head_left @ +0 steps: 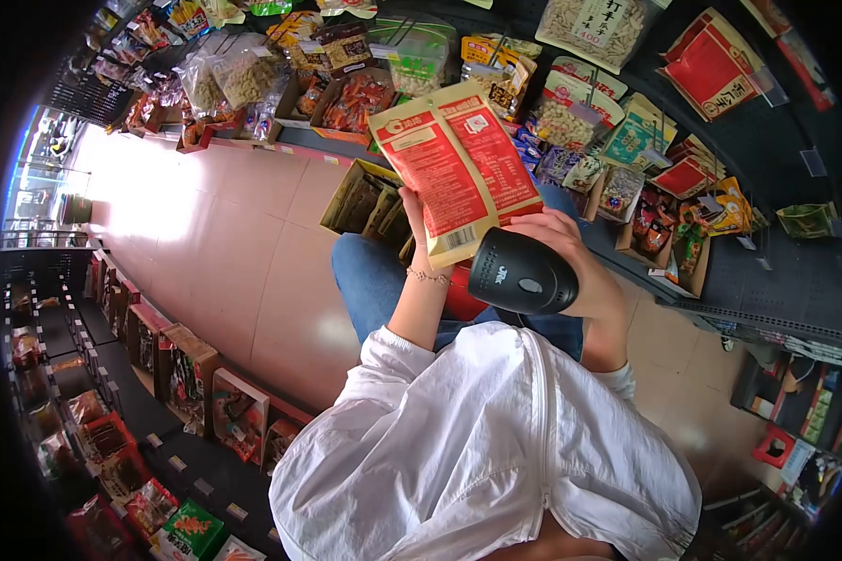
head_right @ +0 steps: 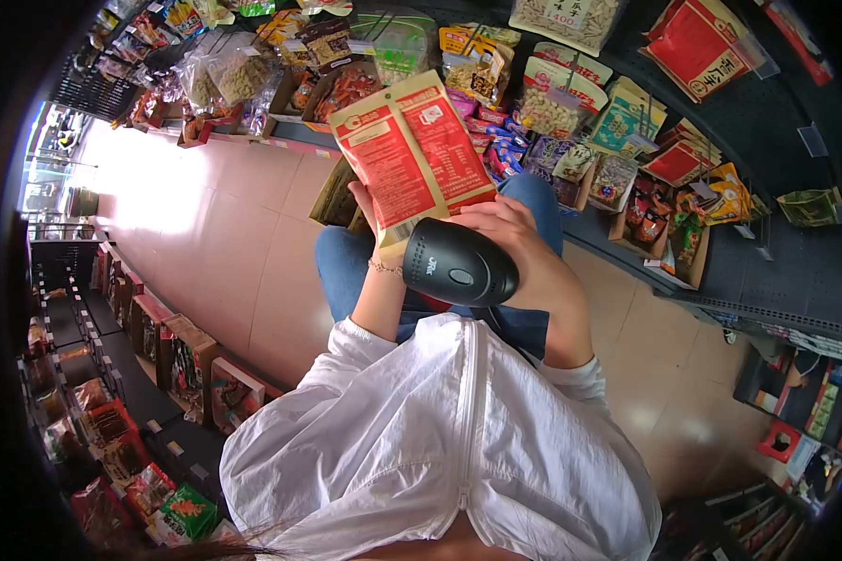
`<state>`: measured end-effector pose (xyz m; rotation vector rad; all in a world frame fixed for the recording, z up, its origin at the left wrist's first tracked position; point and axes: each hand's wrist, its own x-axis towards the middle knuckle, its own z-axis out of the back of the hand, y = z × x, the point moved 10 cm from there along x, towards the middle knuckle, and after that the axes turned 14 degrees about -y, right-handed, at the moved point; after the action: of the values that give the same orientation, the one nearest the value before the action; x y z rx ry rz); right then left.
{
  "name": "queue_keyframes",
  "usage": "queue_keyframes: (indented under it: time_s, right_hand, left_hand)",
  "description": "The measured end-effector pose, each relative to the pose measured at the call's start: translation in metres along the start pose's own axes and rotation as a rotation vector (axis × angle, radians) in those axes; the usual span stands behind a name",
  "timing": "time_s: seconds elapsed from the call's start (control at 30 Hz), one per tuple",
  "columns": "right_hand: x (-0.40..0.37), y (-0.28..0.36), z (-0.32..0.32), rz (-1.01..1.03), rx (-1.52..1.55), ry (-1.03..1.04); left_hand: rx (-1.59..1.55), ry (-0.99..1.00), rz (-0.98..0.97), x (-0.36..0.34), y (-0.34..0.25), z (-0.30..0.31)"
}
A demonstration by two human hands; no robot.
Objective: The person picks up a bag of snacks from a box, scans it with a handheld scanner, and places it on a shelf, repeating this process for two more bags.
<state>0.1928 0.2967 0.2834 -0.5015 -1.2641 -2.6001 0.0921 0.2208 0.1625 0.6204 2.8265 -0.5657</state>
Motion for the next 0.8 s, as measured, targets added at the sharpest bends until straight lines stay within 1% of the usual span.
queue_keyframes:
  time_s: [0.03, 0.07, 0.13, 0.17, 0.23, 0.27, 0.3, 0.33, 0.37, 0.4, 0.47, 0.5, 0.53, 0.63, 0.67, 0.7, 0.73, 0.8]
  right_hand:
    - [-0.001, 0.001, 0.0, 0.003, 0.037, -0.008]
    - [0.0, 0.002, -0.001, 0.004, 0.044, -0.003]
    - [-0.001, 0.004, -0.006, 0.018, 0.003, 0.042]
    - [-0.002, 0.005, -0.006, 0.018, 0.009, 0.045]
    - [-0.004, 0.0, 0.004, -0.052, 0.141, -0.033]
    - [-0.021, -0.017, -0.005, -0.054, 0.147, -0.029]
    - [-0.053, -0.07, -0.012, -0.311, 0.398, -0.163]
    - [-0.081, -0.107, -0.019, -0.571, 0.648, -0.294]
    - [-0.063, -0.064, -0.022, -0.861, 0.94, -0.252]
    - [-0.061, -0.053, -0.022, -0.857, 0.949, -0.24]
    - [-0.04, -0.023, -0.015, -0.527, 0.777, -0.165]
    - [-0.029, -0.013, -0.013, -0.463, 0.817, -0.195]
    - [-0.026, -0.007, -0.018, -0.458, 0.82, -0.191]
    - [-0.038, -0.015, -0.037, -0.704, 0.885, -0.167]
    - [-0.036, -0.015, -0.039, -0.678, 0.777, -0.198]
    - [-0.037, -0.016, -0.042, -0.697, 0.773, -0.185]
    - [-0.037, -0.015, -0.044, -0.714, 0.767, -0.174]
    - [-0.036, -0.012, -0.044, -0.736, 0.747, -0.14]
  left_hand:
    - [0.018, 0.032, -0.045, -0.001, -0.006, -0.002]
    - [0.02, 0.026, -0.051, 0.0, -0.008, 0.003]
    - [0.135, 0.042, -0.177, 0.002, -0.019, 0.009]
    - [0.138, 0.036, -0.18, 0.002, -0.02, 0.007]
    - [-0.398, 0.297, 0.057, -0.006, -0.015, -0.018]
    - [-0.396, 0.29, 0.053, -0.002, -0.02, -0.015]
    - [-0.292, 0.218, -0.067, 0.004, -0.032, -0.005]
    - [-0.185, 0.143, -0.188, 0.006, -0.043, 0.006]
    - [-0.176, 0.137, -0.222, 0.003, -0.053, -0.003]
    - [-0.17, 0.136, -0.235, 0.008, -0.059, -0.002]
    - [-0.4, 0.465, -0.234, 0.013, -0.085, -0.028]
    - [-0.368, 0.395, -0.264, 0.019, -0.093, -0.026]
    - [-0.366, 0.397, -0.271, 0.019, -0.097, -0.029]
    - [-0.374, 0.433, -0.338, 0.01, -0.105, -0.044]
    - [-0.203, 0.344, -0.446, 0.003, -0.105, -0.043]
    - [-0.032, 0.253, -0.55, -0.001, -0.107, -0.041]
    - [-0.049, 0.26, -0.555, -0.001, -0.105, -0.037]
    - [-0.084, 0.266, -0.453, 0.004, -0.095, -0.018]
